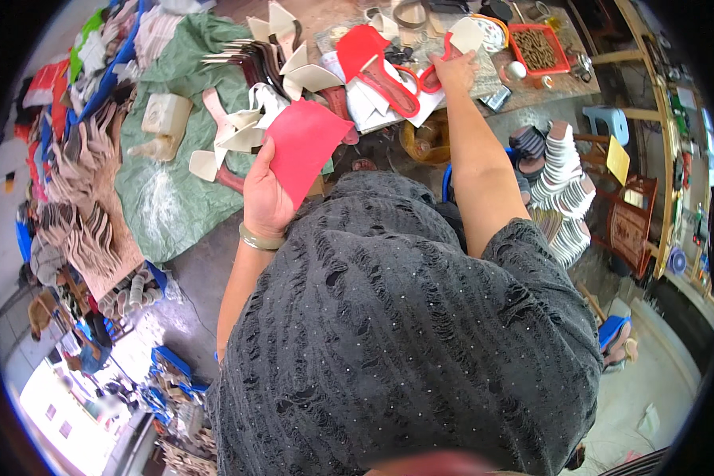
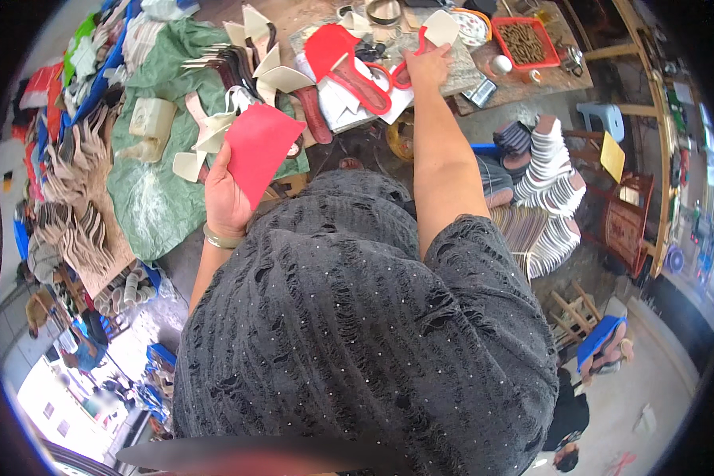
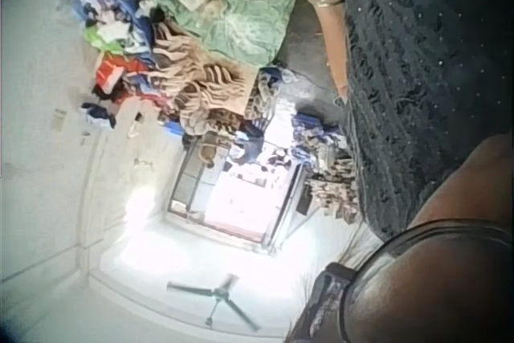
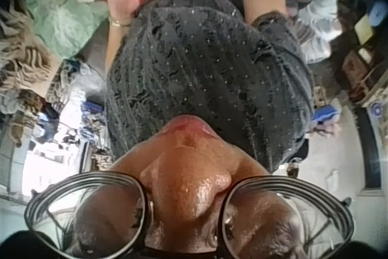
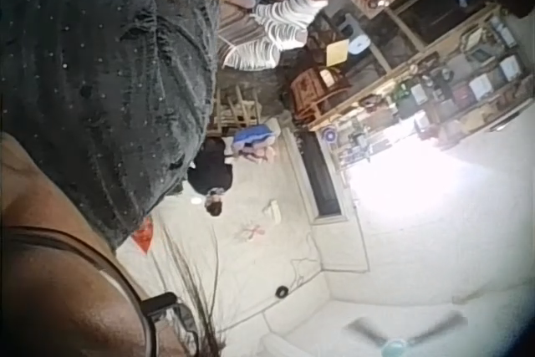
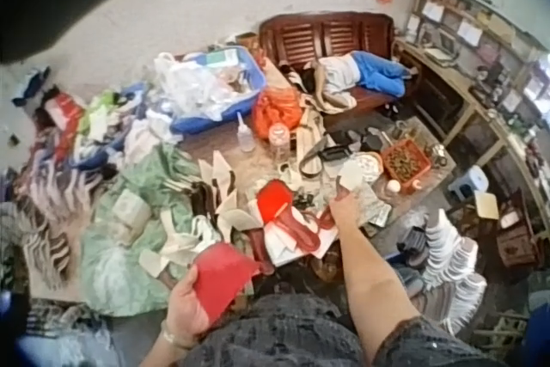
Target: Gluing and trimming shoe components in a footwear production workshop.
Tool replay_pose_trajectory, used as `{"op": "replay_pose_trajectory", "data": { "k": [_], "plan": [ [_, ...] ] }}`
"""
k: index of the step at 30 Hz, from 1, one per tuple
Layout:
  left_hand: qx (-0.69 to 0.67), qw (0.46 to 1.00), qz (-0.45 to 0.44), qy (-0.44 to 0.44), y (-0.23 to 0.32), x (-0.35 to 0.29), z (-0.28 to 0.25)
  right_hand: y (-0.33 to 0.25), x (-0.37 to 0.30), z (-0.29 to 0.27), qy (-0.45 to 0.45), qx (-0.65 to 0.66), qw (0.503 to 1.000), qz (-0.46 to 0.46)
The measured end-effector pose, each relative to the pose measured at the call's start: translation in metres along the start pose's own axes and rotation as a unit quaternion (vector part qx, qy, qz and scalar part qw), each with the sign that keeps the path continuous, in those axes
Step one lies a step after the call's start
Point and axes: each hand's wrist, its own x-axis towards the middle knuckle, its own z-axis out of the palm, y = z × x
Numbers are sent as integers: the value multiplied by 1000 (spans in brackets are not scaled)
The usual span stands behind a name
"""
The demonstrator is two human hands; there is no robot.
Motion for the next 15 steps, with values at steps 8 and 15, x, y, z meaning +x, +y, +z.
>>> {"op": "replay_pose_trajectory", "data": {
  "k": [8, 15],
  "plan": [
    [-66, 997, 9, -45, 7, 0, -5, 42, 38, 2, -51, 214, 975, 10],
    [-47, 990, 0, -131, 23, 22, 6, -6, -118, -108, -415, 566, 701, -127]
  ]
}}
